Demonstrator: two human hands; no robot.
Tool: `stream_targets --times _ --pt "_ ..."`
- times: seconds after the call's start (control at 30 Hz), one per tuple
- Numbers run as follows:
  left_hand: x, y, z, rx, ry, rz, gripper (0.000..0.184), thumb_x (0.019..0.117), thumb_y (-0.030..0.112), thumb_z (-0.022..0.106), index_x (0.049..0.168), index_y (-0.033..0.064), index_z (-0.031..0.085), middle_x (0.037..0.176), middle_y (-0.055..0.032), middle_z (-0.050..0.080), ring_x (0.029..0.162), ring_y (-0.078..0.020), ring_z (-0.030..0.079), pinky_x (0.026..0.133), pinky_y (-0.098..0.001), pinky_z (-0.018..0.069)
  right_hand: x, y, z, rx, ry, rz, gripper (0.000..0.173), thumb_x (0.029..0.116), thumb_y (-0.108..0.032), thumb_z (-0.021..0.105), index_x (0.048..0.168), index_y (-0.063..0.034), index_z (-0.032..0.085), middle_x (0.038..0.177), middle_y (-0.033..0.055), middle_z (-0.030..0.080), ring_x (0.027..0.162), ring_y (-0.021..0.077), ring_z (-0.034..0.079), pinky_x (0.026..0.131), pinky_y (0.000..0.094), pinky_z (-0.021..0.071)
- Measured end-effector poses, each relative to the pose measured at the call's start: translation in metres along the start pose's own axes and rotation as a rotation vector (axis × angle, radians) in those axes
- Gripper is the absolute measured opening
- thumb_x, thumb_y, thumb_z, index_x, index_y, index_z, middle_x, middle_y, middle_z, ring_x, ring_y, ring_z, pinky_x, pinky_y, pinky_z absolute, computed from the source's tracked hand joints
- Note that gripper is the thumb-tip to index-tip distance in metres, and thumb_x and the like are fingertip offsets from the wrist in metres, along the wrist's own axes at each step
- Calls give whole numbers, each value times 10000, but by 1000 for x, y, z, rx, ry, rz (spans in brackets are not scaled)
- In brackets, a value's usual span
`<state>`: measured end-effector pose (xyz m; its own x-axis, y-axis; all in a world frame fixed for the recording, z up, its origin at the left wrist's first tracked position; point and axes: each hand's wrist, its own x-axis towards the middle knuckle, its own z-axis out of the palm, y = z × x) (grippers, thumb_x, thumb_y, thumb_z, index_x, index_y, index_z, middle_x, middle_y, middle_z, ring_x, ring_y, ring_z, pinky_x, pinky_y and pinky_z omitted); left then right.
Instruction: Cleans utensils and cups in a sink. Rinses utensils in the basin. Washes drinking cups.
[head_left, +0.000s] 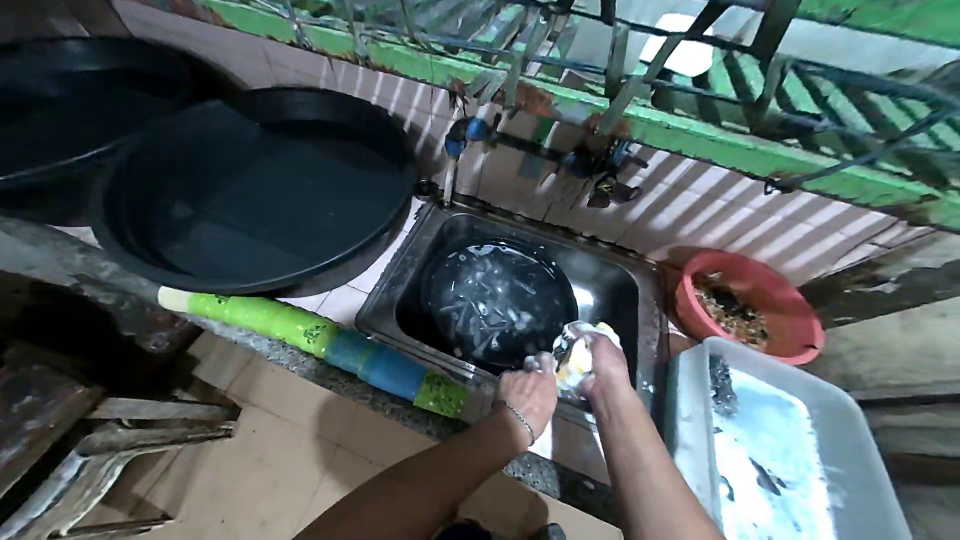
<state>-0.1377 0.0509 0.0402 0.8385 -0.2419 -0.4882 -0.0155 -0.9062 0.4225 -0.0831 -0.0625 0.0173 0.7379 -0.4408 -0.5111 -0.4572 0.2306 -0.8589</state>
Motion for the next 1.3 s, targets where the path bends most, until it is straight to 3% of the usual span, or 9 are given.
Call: stream_targets --times 0.1,0.2,0.37,0.73,0.83,0.97,1.07,1.2,1.3 --pt "13 -11 -2 -329 -83 44 430 1115 291 429 1468 46 444 1200 -222 680 1111 -352 687 979 -519 543 5 9 -5 98 2 -32 258 1031 -191 584 1239 -44 621 998 120 673 829 209 656 716 422 566" --pt "23 -17 2 -853 -127 -2 355 1125 297 423 1341 39 536 890 -117 573 669 -194 557 620 -351 501 -5 12 -2 40 -42 -2 367 1041 -368 588 1252 -68 608 963 95 676 800 186 664 699 398 579" --pt "14 -11 0 -625 -29 -11 346 1107 241 436 1228 -10 642 1179 -222 669 1130 -341 646 997 -539 503 6 2 -8 61 9 -85 421 1053 -437 550 1231 -60 605 948 98 653 786 188 643 701 407 570" --pt "2 -28 9 -562 -22 8 339 1091 226 448 1241 16 667 1154 -179 700 1074 -278 687 991 -468 535 -17 11 -17 -387 -6 -218 319 1084 -285 524 1171 -7 655 968 175 679 831 276 675 750 501 577" --pt "14 -38 12 -921 95 -68 401 1123 286 383 1352 99 654 1206 -163 695 1041 -276 694 889 -475 579 -2 8 -29 -687 -230 -236 303 1075 -231 534 1213 13 649 1027 202 691 898 297 684 827 518 573" --pt "37 -30 21 -1277 26 22 377 1128 283 399 1341 120 664 1320 -114 667 1164 -232 639 986 -457 522 -14 21 -21 -1039 -599 -256 328 1026 -216 592 1254 12 654 1185 213 686 1126 309 659 1019 530 512" --pt "58 -38 23 -1138 54 42 325 1107 255 443 1265 63 651 1063 -98 696 922 -172 656 828 -361 551 -25 37 -17 -1093 -638 -245 391 1030 -253 565 1312 11 627 1286 230 651 1244 342 606 1092 556 455" --pt "71 -22 -11 -1016 191 4 311 1101 169 471 1294 -25 618 1066 -167 682 876 -215 662 816 -389 576 -47 52 -37 -858 -600 -266 405 982 -189 650 1336 3 607 1278 181 666 1213 258 633 1094 454 486" --pt "117 -14 -31 -1224 217 -97 265 1097 237 483 1209 41 621 788 -23 563 570 -98 513 527 -282 494 -65 43 -60 -703 -585 -218 438 983 -249 679 1348 -24 594 1224 150 686 1117 222 676 1027 425 537"
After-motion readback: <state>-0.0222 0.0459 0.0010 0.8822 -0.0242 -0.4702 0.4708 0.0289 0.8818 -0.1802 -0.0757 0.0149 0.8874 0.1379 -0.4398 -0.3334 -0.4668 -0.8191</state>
